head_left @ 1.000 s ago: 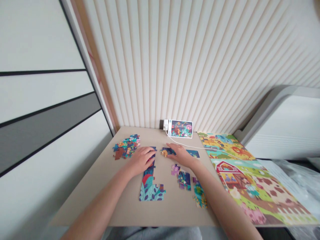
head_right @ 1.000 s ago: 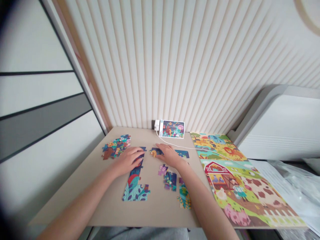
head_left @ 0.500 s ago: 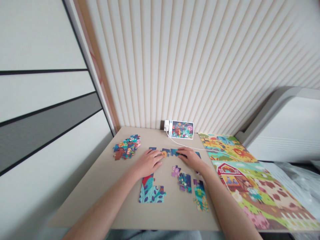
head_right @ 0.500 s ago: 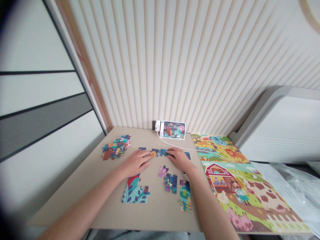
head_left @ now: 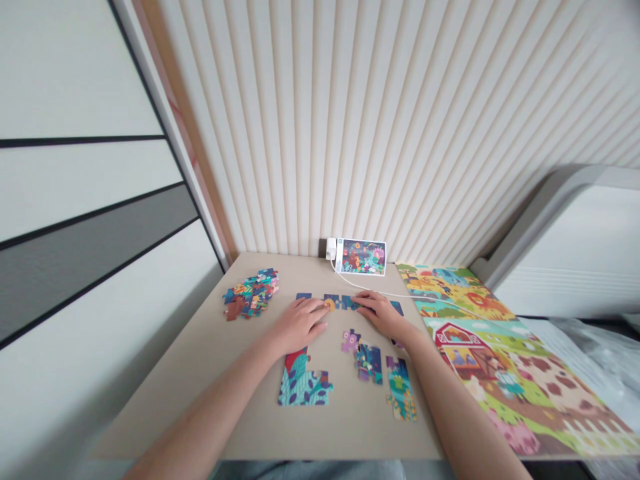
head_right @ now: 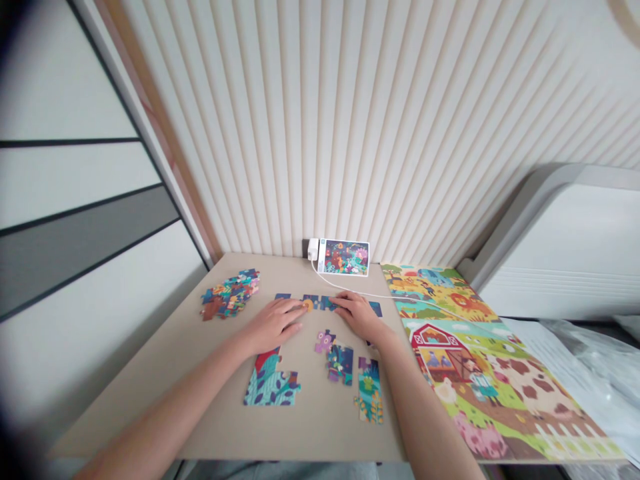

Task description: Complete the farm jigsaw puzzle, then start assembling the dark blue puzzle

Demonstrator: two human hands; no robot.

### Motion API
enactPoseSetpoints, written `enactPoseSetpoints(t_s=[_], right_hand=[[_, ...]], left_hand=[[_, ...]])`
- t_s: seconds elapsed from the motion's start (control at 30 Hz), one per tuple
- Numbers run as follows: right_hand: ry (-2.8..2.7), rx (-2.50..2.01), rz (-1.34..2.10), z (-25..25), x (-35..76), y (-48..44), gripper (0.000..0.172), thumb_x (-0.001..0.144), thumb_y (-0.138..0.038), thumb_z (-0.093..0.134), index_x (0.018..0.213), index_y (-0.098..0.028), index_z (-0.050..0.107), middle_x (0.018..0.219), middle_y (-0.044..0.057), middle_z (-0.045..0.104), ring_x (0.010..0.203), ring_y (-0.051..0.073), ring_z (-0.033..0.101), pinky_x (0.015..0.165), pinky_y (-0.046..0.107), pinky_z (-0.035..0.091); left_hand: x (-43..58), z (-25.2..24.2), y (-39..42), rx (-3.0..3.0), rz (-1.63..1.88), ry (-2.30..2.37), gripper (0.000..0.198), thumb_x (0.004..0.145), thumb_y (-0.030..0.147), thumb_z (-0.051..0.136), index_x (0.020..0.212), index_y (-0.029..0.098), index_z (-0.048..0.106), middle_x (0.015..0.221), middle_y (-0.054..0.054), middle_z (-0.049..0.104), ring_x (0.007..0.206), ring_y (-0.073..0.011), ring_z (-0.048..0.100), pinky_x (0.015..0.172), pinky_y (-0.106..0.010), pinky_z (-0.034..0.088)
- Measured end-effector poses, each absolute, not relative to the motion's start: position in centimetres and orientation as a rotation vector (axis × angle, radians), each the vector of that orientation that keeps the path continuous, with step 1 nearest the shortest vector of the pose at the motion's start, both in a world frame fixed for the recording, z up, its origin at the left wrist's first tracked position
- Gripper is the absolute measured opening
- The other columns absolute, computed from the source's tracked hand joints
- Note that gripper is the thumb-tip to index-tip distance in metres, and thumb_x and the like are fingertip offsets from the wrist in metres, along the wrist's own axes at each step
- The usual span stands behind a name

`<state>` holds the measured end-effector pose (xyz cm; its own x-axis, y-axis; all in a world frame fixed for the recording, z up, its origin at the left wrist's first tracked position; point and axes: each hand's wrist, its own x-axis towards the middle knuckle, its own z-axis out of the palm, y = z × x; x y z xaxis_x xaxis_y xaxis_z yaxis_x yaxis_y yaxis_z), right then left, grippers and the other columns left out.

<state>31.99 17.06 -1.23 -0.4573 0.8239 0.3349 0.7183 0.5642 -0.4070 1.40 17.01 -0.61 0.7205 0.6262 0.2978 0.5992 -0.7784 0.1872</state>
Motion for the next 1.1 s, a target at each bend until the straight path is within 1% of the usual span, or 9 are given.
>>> enactPoseSetpoints(t_s=[0.23,0.33,0.43,0.53,0.63,0.77,0.83,0.93,1.1], right_hand=[[-2.309,-1.253,0.287,-1.3,32.2,17.0,0.037,0.101,-0.031,0.052,0.136,-0.032,0.064,0.129,0.008,0.062,0.120,0.024,0.059,0.106,0.043,0.047],[-2.309,-1.309,0.244,-1.3,31.7,16.8,0.035,0.099,-0.037,0.056,0.132,-0.032,0.067,0.131,0.008,0.061,0.123,0.026,0.058,0.109,0.046,0.044],[-2.294,-1.340,0.214,-1.3,31.1,16.7,0.036,0.097,-0.044,0.059,0.130,-0.031,0.068,0.136,0.009,0.060,0.129,0.028,0.055,0.112,0.050,0.041],[-2.288,-1.306,0.233,-1.3,30.7,16.9,0.037,0.098,-0.042,0.058,0.132,-0.031,0.066,0.137,0.008,0.062,0.130,0.027,0.055,0.113,0.049,0.040],[-2.260,-1.282,0.251,-1.6,31.1,17.2,0.039,0.097,-0.038,0.060,0.135,-0.030,0.065,0.135,0.007,0.065,0.127,0.027,0.058,0.111,0.047,0.043],[-2.238,-1.291,0.260,-1.8,31.7,17.5,0.027,0.096,-0.037,0.061,0.118,-0.030,0.075,0.128,0.005,0.069,0.117,0.026,0.065,0.106,0.044,0.048],[-2.252,-1.304,0.249,-1.9,31.8,17.6,0.026,0.096,-0.037,0.060,0.114,-0.030,0.077,0.126,0.005,0.070,0.116,0.026,0.065,0.105,0.044,0.049],[-2.281,-1.312,0.253,-1.9,32.0,17.4,0.028,0.098,-0.038,0.058,0.117,-0.031,0.076,0.130,0.005,0.068,0.119,0.028,0.064,0.106,0.046,0.049],[-2.266,-1.246,0.354,-2.1,32.4,17.1,0.033,0.101,-0.036,0.053,0.127,-0.029,0.071,0.140,0.007,0.062,0.128,0.027,0.060,0.110,0.047,0.047]], left_hand=[[1.4,-0.6,16.8,2.824,0.528,1.017,0.043,0.103,0.041,0.044,0.141,0.026,0.056,0.138,-0.008,0.058,0.128,-0.0264,0.052,0.112,-0.043,0.039],[1.3,-0.6,16.8,2.823,0.531,1.010,0.043,0.103,0.042,0.044,0.142,0.026,0.055,0.139,-0.009,0.058,0.128,-0.0265,0.052,0.111,-0.043,0.039],[1.3,-0.7,16.9,2.826,0.543,1.006,0.044,0.103,0.042,0.045,0.142,0.026,0.055,0.139,-0.009,0.058,0.129,-0.0266,0.052,0.111,-0.043,0.039],[1.2,-0.9,16.9,2.827,0.563,0.997,0.044,0.103,0.042,0.045,0.143,0.027,0.055,0.140,-0.009,0.057,0.129,-0.0267,0.052,0.111,-0.043,0.039],[1.2,-1.0,16.9,2.825,0.566,1.000,0.044,0.103,0.043,0.045,0.143,0.028,0.054,0.140,-0.008,0.058,0.129,-0.0265,0.052,0.111,-0.043,0.039],[1.1,-1.1,16.9,2.830,0.558,1.003,0.044,0.103,0.043,0.045,0.144,0.028,0.054,0.141,-0.008,0.057,0.130,-0.0266,0.051,0.112,-0.043,0.038],[1.2,-1.0,16.9,2.830,0.552,1.002,0.044,0.103,0.043,0.045,0.144,0.027,0.053,0.141,-0.008,0.056,0.130,-0.0264,0.051,0.112,-0.042,0.038],[1.2,-0.9,16.8,2.826,0.550,1.007,0.044,0.103,0.042,0.046,0.144,0.027,0.053,0.141,-0.008,0.056,0.129,-0.0265,0.051,0.112,-0.042,0.038],[1.0,-0.9,16.7,2.828,0.542,1.003,0.044,0.103,0.042,0.045,0.143,0.027,0.053,0.141,-0.007,0.056,0.129,-0.0263,0.051,0.112,-0.042,0.038]])
